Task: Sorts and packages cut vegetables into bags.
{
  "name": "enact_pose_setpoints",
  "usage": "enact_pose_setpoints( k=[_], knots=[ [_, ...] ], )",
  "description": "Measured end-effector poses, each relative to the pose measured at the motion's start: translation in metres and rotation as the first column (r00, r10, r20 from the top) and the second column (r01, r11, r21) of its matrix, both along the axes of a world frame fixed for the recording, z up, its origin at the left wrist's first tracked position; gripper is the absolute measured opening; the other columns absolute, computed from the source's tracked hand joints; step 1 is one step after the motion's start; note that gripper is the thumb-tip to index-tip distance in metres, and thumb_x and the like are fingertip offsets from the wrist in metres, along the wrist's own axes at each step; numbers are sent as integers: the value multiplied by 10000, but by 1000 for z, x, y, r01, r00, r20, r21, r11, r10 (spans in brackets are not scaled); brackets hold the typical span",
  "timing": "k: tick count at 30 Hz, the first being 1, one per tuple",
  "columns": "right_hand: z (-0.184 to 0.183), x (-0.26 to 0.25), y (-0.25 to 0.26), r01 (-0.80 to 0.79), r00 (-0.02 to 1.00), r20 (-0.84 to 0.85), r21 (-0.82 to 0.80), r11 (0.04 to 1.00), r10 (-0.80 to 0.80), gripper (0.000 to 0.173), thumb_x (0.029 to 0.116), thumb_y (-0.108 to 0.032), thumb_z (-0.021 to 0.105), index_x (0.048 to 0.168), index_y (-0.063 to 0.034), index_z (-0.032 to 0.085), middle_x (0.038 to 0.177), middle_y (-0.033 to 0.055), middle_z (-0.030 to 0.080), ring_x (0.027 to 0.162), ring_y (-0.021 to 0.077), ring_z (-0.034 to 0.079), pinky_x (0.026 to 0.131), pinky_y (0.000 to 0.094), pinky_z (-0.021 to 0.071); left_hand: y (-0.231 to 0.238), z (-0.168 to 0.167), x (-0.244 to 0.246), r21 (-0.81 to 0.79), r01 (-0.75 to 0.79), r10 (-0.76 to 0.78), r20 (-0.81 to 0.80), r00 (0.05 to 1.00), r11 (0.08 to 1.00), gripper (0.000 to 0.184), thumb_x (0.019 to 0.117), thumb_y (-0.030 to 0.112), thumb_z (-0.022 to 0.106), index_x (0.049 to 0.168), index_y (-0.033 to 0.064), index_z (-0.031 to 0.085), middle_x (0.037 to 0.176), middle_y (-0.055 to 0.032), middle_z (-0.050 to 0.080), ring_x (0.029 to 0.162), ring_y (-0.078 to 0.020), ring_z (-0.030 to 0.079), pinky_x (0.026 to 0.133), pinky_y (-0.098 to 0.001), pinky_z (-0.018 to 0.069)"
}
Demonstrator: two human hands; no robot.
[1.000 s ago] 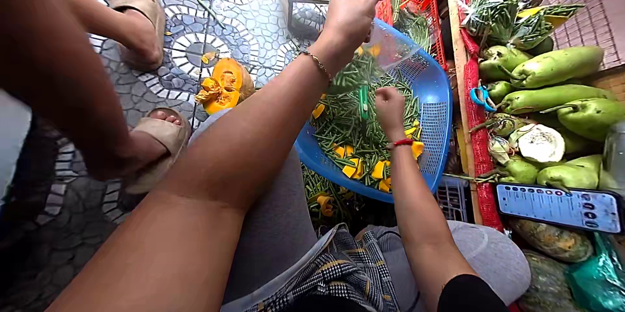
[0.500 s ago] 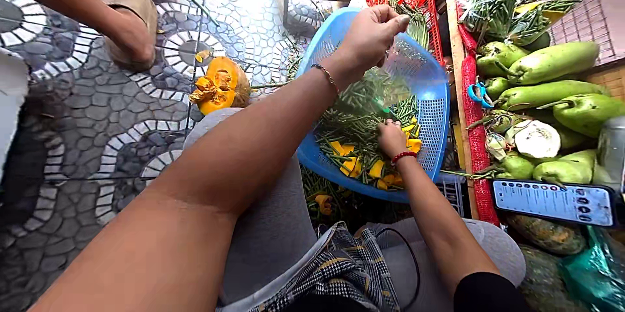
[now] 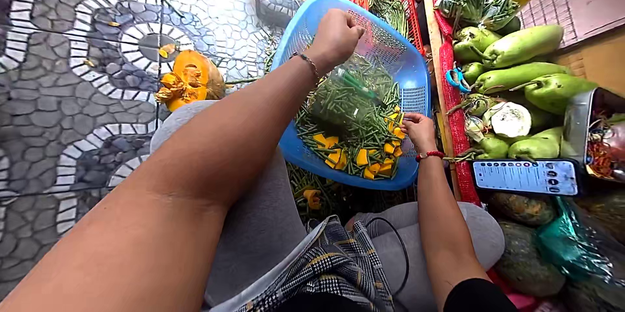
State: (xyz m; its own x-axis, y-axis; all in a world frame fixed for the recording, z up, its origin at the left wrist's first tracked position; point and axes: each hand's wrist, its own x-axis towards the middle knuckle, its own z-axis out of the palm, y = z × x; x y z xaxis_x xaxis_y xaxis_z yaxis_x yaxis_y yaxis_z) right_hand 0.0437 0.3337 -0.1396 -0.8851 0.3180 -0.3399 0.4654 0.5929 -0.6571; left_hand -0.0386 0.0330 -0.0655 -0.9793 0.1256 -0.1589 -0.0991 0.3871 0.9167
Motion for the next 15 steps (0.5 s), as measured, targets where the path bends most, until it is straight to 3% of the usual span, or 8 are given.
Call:
enact_pose_setpoints(
  k=[4, 6, 8, 12, 14, 15],
  knots=[
    [-5, 10, -7, -97, 995, 1, 269, 958, 100, 284, 1045, -73, 527, 1286, 20, 646, 1210, 254, 673, 1058, 401, 665, 922, 581, 514, -4, 1, -2, -80, -8, 5, -33, 999, 997, 255, 1071, 193, 528, 1026, -14, 669, 901, -111, 620, 795, -184, 570, 758, -403, 462],
    [-12, 14, -16, -165, 985, 13, 330, 930, 170, 275, 1059, -104, 515, 1267, 6, 657, 1189, 252, 675, 1069, 418, 658, 921, 600, 513, -6, 1, -2, -114, -10, 6, -39, 999, 993, 265, 1069, 191, 528, 1041, -25, 678, 951, -143, 649, 865, -220, 609, 815, -438, 479],
    [-20, 5, -24, -279, 960, 62, 347, 896, 275, 277, 1053, -75, 528, 1261, 45, 665, 1249, 295, 650, 1183, 465, 616, 1014, 629, 465, -7, 2, -3, -130, -9, 3, -44, 999, 991, 263, 1068, 182, 526, 1052, -34, 676, 981, -160, 659, 909, -240, 625, 848, -456, 484],
    [-42, -3, -34, -427, 903, 227, 371, 824, 366, 239, 1027, -137, 606, 1145, 34, 723, 1173, 303, 677, 1138, 488, 631, 965, 668, 474, -8, 0, -5, -149, -18, 13, -39, 999, 989, 253, 1064, 183, 529, 1041, -17, 681, 968, -142, 659, 895, -232, 625, 831, -447, 486],
    [-45, -5, -36, -429, 900, 252, 368, 825, 355, 231, 1027, -135, 595, 1099, 38, 729, 1137, 300, 683, 1110, 482, 641, 945, 664, 480, -6, 0, -5, -157, -25, 18, -44, 999, 987, 278, 1062, 212, 545, 1107, -29, 675, 1040, -174, 673, 964, -267, 646, 876, -475, 495],
    [-44, -5, -36, -418, 905, 248, 364, 832, 346, 233, 1025, -132, 585, 1080, 45, 725, 1113, 300, 687, 1087, 479, 650, 931, 659, 487, -6, 1, -4, -157, -18, 11, -46, 999, 987, 325, 1058, 237, 564, 1202, -41, 651, 1130, -207, 672, 1047, -302, 656, 940, -500, 499]
  ],
)
